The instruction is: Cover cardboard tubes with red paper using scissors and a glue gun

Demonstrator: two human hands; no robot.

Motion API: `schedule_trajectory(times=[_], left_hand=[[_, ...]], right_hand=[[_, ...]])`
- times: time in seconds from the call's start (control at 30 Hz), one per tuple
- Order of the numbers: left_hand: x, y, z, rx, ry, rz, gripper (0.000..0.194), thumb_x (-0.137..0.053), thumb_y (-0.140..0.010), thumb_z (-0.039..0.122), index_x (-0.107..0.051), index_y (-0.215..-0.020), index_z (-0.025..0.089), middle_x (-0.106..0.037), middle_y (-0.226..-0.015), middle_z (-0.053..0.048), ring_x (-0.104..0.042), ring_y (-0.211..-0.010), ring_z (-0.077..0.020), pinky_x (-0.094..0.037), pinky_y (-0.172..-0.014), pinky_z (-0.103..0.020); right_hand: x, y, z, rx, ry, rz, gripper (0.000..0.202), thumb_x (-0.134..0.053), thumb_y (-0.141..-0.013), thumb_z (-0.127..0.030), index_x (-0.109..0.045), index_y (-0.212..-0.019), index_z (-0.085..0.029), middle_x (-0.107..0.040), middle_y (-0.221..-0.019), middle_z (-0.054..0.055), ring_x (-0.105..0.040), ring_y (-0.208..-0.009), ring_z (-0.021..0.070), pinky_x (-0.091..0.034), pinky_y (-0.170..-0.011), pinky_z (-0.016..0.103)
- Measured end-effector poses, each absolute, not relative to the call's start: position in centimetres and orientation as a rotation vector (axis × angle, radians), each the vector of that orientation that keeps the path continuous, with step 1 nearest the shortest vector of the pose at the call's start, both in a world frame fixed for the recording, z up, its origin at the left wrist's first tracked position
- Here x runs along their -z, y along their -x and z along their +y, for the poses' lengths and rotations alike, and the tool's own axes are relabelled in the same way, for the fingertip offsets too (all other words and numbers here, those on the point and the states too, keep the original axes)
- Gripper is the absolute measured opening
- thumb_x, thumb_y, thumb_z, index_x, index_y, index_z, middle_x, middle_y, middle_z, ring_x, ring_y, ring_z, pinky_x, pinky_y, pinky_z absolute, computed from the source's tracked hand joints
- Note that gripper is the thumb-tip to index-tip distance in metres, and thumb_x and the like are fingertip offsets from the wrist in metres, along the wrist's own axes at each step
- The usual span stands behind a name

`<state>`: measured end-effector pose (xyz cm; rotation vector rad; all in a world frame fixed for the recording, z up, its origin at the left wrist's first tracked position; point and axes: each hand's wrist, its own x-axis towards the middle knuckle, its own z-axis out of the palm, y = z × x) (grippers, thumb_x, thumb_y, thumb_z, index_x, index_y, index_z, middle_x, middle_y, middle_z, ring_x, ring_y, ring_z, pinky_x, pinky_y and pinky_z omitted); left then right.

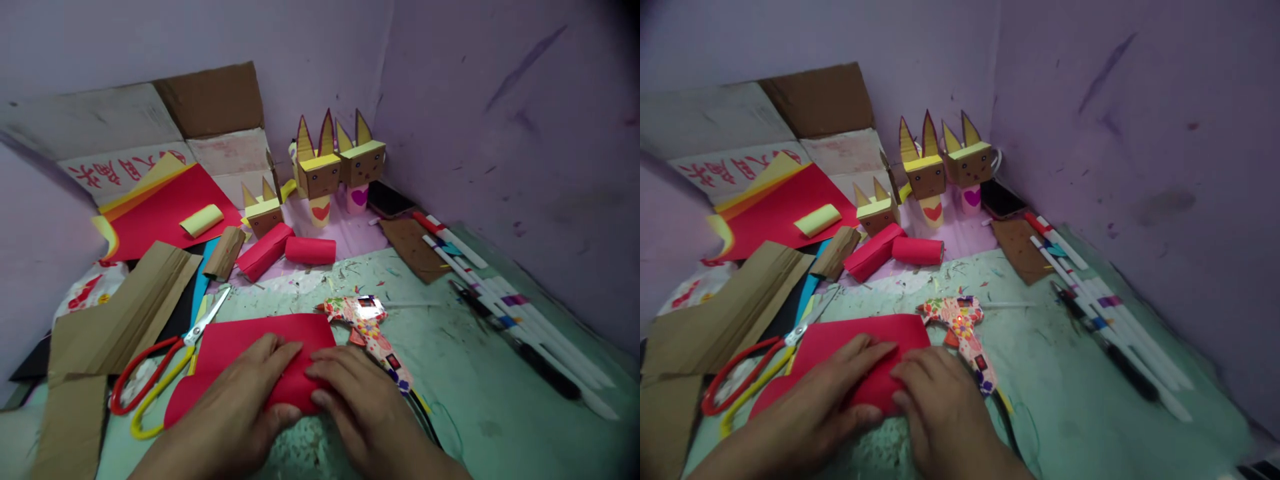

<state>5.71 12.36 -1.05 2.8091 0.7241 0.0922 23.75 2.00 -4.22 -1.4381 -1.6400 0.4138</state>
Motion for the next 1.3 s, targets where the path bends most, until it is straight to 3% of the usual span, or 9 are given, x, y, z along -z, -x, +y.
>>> schedule_trajectory(times=[0.1,0.33,0.5,0.63,0.77,0.93,1.1,1.2,1.3], left_hand=[[2.0,-5.7,11.3,-0.295,-2.884,0.751,0.057,-0.062,-0.071,0.022,-0.05,-0.126,0.023,-0.065,-0.118,-0.012,-0.065,-0.101,-0.029,-0.058,-0.079,-0.039],[3.5,-5.5,9.4,-0.293,-3.093,0.692,0.047,-0.05,-0.068,0.01,-0.054,-0.115,0.014,-0.072,-0.088,-0.009,-0.067,-0.073,-0.0255,-0.056,-0.062,-0.034],[3.4,-4.7,8.5,-0.4,-2.971,0.784,0.044,-0.047,-0.076,0.014,-0.05,-0.119,0.016,-0.071,-0.101,-0.01,-0.067,-0.089,-0.0265,-0.056,-0.076,-0.034],[2.2,-5.3,9.1,-0.301,-2.811,0.858,0.039,-0.047,-0.082,0.021,-0.05,-0.121,0.019,-0.063,-0.114,-0.014,-0.061,-0.101,-0.0286,-0.055,-0.079,-0.039],[1.8,-5.8,10.6,-0.129,-2.749,0.776,0.036,-0.048,-0.086,0.025,-0.053,-0.122,0.019,-0.062,-0.108,-0.012,-0.061,-0.092,-0.0264,-0.055,-0.077,-0.041],[3.4,-5.7,10.4,-0.43,-3.01,0.757,0.04,-0.042,-0.088,0.026,-0.049,-0.126,0.015,-0.064,-0.11,-0.015,-0.06,-0.096,-0.0318,-0.052,-0.077,-0.049],[4.0,-6.2,9.8,-0.334,-3.178,0.679,0.044,-0.04,-0.079,0.009,-0.05,-0.122,0.007,-0.068,-0.104,-0.017,-0.064,-0.092,-0.0309,-0.053,-0.078,-0.046],[3.9,-6.5,10.1,-0.401,-3.033,0.824,0.048,-0.04,-0.077,0.008,-0.047,-0.124,0.008,-0.066,-0.11,-0.018,-0.063,-0.098,-0.0312,-0.054,-0.082,-0.046],[3.2,-6.4,10.6,-0.392,-2.894,0.967,0.045,-0.044,-0.079,0.014,-0.047,-0.124,0.014,-0.065,-0.113,-0.015,-0.063,-0.101,-0.0303,-0.055,-0.082,-0.045]], right_hand=[[4.2,-23.8,2.3,-0.492,1.497,-1.652,0.021,-0.048,-0.088,-0.01,-0.062,-0.1,-0.018,-0.07,-0.093,0.007,-0.062,-0.085,0.0225,-0.053,-0.075,0.039],[3.6,-23.8,2.4,-0.608,1.528,-1.742,0.019,-0.047,-0.089,-0.012,-0.062,-0.098,-0.018,-0.07,-0.088,0.006,-0.063,-0.081,0.023,-0.054,-0.071,0.039],[3.9,-23.8,1.8,-0.379,1.496,-1.7,0.017,-0.05,-0.088,-0.013,-0.061,-0.1,-0.018,-0.07,-0.096,0.008,-0.065,-0.087,0.0223,-0.056,-0.075,0.037],[4.3,-24.1,1.4,-0.105,1.426,-1.762,0.012,-0.056,-0.088,-0.026,-0.059,-0.098,-0.019,-0.069,-0.099,0.011,-0.065,-0.089,0.0245,-0.056,-0.075,0.039],[4.7,-24.3,1.4,-0.156,1.484,-1.765,0.02,-0.054,-0.087,-0.019,-0.057,-0.107,-0.018,-0.07,-0.102,0.01,-0.065,-0.095,0.0246,-0.056,-0.081,0.042],[5.0,-24.0,1.8,-0.211,1.527,-1.756,0.023,-0.054,-0.086,-0.013,-0.061,-0.108,-0.016,-0.071,-0.105,0.011,-0.065,-0.098,0.0257,-0.055,-0.085,0.046],[5.0,-23.8,1.7,-0.16,1.541,-1.739,0.028,-0.053,-0.086,-0.011,-0.061,-0.112,-0.015,-0.069,-0.113,0.012,-0.063,-0.102,0.028,-0.055,-0.087,0.048],[5.7,-23.6,0.3,-0.161,1.542,-1.534,0.031,-0.057,-0.084,-0.011,-0.058,-0.113,-0.018,-0.066,-0.114,0.012,-0.062,-0.106,0.0254,-0.054,-0.089,0.041],[6.7,-22.6,-1.4,-0.553,1.534,-1.132,0.026,-0.061,-0.084,-0.018,-0.057,-0.109,-0.025,-0.067,-0.102,0.006,-0.066,-0.094,0.0208,-0.057,-0.079,0.031]])
